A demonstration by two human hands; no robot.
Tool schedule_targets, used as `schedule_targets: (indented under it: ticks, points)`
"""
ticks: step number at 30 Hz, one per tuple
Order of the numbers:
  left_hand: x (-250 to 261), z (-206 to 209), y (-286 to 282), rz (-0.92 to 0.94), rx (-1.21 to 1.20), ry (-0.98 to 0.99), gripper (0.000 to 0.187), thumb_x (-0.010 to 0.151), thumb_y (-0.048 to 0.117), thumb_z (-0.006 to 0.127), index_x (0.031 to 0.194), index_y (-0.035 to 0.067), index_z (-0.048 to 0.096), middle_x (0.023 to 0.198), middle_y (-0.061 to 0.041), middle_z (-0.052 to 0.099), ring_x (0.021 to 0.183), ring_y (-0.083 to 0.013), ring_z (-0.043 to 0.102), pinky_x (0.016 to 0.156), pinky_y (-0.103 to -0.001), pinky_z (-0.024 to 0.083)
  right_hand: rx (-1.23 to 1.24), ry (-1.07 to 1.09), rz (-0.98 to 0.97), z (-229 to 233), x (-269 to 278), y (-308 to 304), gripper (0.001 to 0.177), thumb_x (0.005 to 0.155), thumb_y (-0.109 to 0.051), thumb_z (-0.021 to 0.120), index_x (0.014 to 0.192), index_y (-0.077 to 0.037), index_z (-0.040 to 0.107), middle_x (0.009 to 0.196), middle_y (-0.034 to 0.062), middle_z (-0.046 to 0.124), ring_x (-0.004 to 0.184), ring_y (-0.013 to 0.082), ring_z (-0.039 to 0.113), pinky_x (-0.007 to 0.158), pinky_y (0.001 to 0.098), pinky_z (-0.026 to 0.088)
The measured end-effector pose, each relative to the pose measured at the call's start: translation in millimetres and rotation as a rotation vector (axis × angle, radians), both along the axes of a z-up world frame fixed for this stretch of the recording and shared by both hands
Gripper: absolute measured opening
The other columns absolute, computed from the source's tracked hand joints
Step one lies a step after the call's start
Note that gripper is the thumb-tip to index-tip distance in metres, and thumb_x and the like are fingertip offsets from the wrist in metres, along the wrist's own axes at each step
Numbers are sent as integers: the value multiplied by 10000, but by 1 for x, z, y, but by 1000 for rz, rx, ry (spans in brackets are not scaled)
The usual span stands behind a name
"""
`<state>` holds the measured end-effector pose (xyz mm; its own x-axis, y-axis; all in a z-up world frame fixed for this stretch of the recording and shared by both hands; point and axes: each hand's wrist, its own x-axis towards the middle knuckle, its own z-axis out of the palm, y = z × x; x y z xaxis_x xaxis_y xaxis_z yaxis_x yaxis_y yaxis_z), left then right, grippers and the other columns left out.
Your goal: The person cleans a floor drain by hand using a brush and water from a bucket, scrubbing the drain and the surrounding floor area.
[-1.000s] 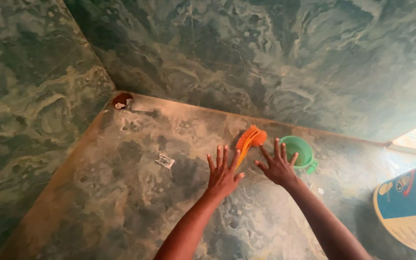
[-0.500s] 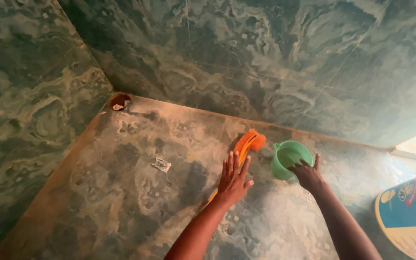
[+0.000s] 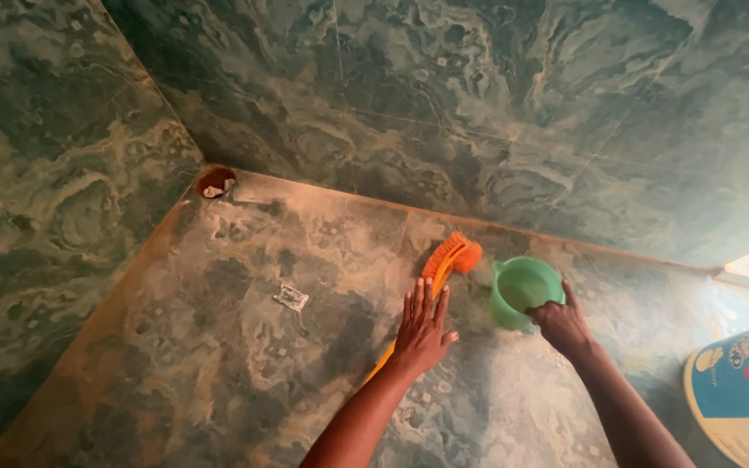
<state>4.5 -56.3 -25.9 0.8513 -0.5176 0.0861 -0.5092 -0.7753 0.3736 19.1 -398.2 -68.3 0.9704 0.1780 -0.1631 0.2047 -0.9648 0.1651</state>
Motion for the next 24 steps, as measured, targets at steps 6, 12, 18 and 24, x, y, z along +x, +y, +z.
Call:
schedule_targets:
  ticks: [6,12,18,24]
  points:
    - [1,6,4,1,-19,-44,995,966,430,652,1635,-5,58,1694,-306,12,1578,-448,-10,1251,-577,53,-96,64,210,22,-1,27,417,926,-87,547,1228,-320,716,984,19,755,1031,158,706,1293,534,58]
    - [0,14,16,-15,6,-81,1017,955,420,667,1614,-55,55,1694,-279,52,1577,-410,18,1251,-559,57,-32,119,356,49,1,75,402,923,-74,525,1216,-272,718,1055,-15,757,1148,128,651,1298,514,30]
    - [11,10,42,-310,153,-165,957,843,382,765,1556,-60,305,1643,-236,317,1566,-344,221,1276,-499,110,116,-39,704,61,1,127,352,885,-70,570,1128,-238,764,1066,-4,768,1068,166,686,1254,456,189]
    - [1,-1,89,-330,256,36,378,821,341,797,1044,39,757,1247,-204,677,1325,-423,527,1142,-504,384,123,-34,853,94,-18,203,330,876,-89,587,1105,-243,768,978,39,745,1030,213,688,1232,472,235]
